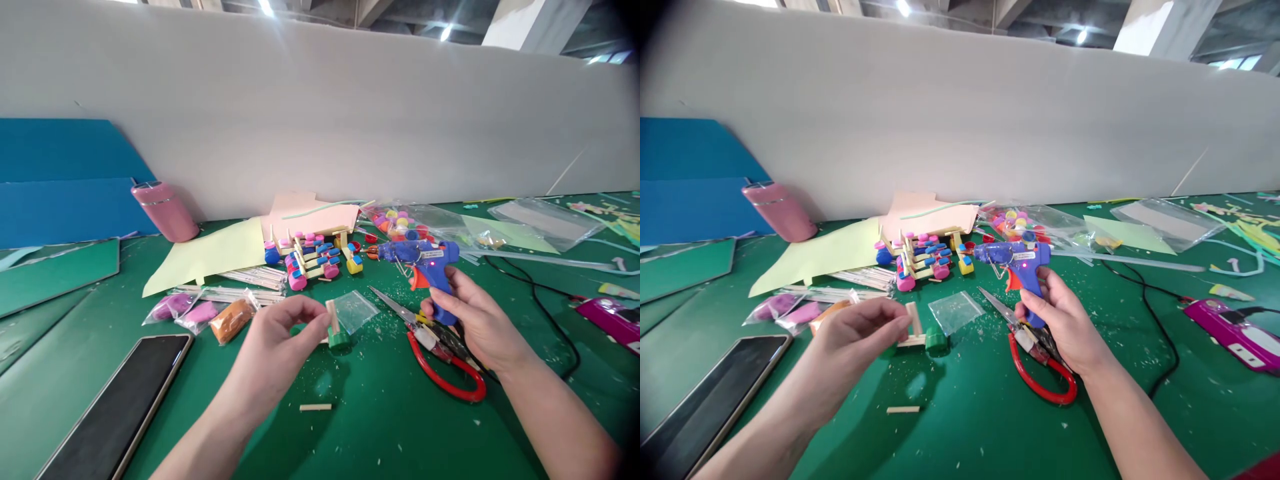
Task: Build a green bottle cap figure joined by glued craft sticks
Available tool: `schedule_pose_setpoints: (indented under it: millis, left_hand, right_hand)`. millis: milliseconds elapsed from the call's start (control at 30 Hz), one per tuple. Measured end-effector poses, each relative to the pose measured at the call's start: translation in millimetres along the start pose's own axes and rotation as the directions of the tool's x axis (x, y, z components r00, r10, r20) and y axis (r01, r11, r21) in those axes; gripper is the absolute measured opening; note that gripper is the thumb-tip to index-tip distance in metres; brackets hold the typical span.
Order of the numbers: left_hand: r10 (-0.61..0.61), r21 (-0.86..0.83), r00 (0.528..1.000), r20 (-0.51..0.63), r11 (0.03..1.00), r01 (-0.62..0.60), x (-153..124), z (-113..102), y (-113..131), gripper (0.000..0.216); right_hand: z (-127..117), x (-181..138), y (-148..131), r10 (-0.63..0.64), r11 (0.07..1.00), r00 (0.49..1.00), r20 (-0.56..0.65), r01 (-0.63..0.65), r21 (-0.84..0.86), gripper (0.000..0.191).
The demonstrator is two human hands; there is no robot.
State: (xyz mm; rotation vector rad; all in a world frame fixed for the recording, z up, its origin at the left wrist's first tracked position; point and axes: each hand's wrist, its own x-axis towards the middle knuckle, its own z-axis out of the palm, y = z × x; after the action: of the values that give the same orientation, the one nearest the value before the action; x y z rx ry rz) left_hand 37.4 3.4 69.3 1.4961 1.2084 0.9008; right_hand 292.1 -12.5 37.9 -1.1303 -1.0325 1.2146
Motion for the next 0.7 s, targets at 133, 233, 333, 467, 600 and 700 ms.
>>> schedule_pose_setpoints:
  millis: [133,233,333,467,600,700]
  left_hand:
    - [-0.071,-0.28,0.995,-0.072,0.959,0.048,-16.4,-19.1,-12.0,0.015]
    - [-0.154,-0.4,0.986,-0.059,0.909,0.118,-26.7,-24.7,-24.3,0.018]
    - [-0.206,-0.502,0.978,-0.03,0.849,0.163,-32.3,-24.7,-35.1,0.018]
    - [-0.243,-0.619,0.97,0.014,0.76,0.199,-33.8,-23.4,-45.7,0.016]
    - [-0.237,-0.686,0.971,0.043,0.699,0.201,-34.9,-23.2,-51.2,0.016]
    - [-0.247,-0.721,0.966,0.076,0.655,0.224,-36.4,-22.7,-52.1,0.014]
  right_hand:
    - [9.4,-6.4,-0.9,0.004,0.999,0.994,0.11,0.0,-0.033,0.027]
    - [21.9,-12.1,-4.6,0.001,0.996,0.982,0.187,0.015,-0.085,0.021]
    - [35.1,-17.0,-7.4,-0.006,0.988,0.967,0.254,0.046,-0.15,0.014]
    - [50.3,-19.1,-6.6,0.009,0.966,0.937,0.35,0.082,-0.246,0.007]
    - [60.0,-16.8,-1.7,0.011,0.957,0.931,0.364,0.096,-0.275,0.007]
    - [60.3,-17.8,3.0,0.045,0.953,0.929,0.368,0.07,-0.293,0.008]
